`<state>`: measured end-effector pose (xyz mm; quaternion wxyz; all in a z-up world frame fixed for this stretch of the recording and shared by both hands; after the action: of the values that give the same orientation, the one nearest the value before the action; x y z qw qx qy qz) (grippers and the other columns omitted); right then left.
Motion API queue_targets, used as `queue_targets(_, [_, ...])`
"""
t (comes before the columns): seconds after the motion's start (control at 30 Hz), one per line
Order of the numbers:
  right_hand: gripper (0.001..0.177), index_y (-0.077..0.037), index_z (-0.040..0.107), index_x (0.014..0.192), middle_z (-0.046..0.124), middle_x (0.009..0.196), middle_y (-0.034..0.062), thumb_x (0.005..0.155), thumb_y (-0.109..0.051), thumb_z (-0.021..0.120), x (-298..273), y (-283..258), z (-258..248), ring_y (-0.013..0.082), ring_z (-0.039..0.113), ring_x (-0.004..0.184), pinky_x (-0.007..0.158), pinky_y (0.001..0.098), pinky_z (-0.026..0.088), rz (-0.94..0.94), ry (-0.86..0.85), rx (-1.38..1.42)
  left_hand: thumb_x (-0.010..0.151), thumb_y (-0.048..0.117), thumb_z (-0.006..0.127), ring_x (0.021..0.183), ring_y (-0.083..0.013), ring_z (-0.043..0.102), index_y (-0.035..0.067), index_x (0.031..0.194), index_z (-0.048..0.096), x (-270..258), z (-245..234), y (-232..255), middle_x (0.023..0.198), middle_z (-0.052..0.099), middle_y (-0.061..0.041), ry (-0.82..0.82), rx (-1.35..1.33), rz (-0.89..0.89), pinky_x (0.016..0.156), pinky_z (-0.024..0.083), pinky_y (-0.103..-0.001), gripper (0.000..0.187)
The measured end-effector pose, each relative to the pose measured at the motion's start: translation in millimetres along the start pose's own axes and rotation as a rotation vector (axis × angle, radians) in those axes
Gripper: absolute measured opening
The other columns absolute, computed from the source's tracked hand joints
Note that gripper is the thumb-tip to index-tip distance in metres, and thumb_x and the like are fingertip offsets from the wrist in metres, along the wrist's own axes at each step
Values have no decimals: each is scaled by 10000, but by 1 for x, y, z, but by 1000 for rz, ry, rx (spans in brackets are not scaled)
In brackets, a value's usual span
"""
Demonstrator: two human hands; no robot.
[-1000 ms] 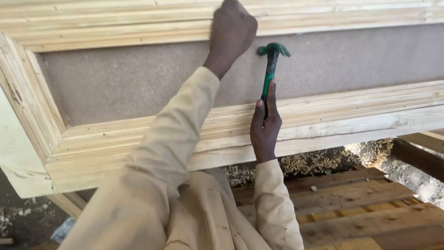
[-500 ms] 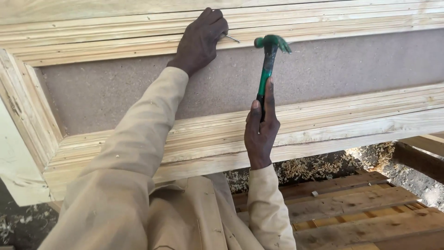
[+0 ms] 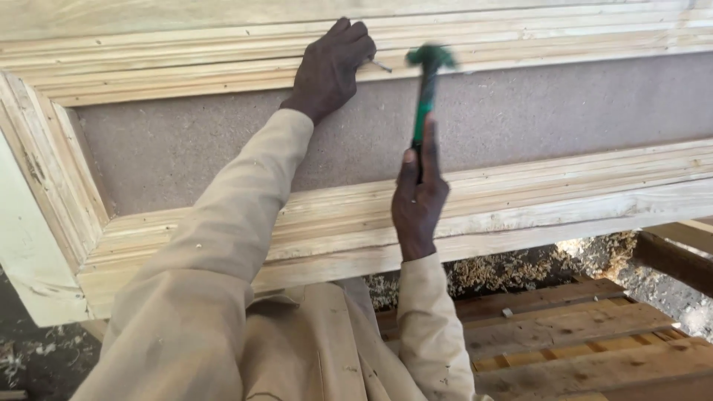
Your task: Hammering nails into a wooden frame to secure it and then using a hand plane to smooth the wood surface.
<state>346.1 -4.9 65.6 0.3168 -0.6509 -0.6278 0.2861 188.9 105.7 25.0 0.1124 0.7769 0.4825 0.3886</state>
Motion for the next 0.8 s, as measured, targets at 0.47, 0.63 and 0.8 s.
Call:
queue_targets(0.47, [415,-207,300,1425,407,696,-19,1028,-316,351,14,-32,0,81,217,547,514,267,205,-79,-33,63,761,-38,451,895,-342,529,54,889,548,-2,14,-28,952,572,-134,23,-36,45,791,357,-422,185])
queue_targets(0.63, [478,-212,284,1427,375,680,-40,997,-405,357,3,-26,-17,59,230,534,484,239,258,47,-4,136,652,-125,483,812,-250,422,2,810,472,-7,8,10,832,444,-109,-18,134,149,478,371,-325,203])
queue_targets(0.8, [474,-186,309,1409,372,628,-41,973,-362,363,-7,-7,-3,60,265,492,445,233,277,171,-90,165,793,19,555,564,-254,494,115,812,496,0,31,-28,671,551,-62,-222,58,-131,466,347,-375,114])
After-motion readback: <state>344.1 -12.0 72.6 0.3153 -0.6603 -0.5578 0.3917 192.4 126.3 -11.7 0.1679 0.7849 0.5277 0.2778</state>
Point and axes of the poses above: each hand's wrist, its own x-axis towards the middle knuckle, its own z-axis out of the palm, y = z × x, the point moved 8 cm from there along x, towards the middle knuckle
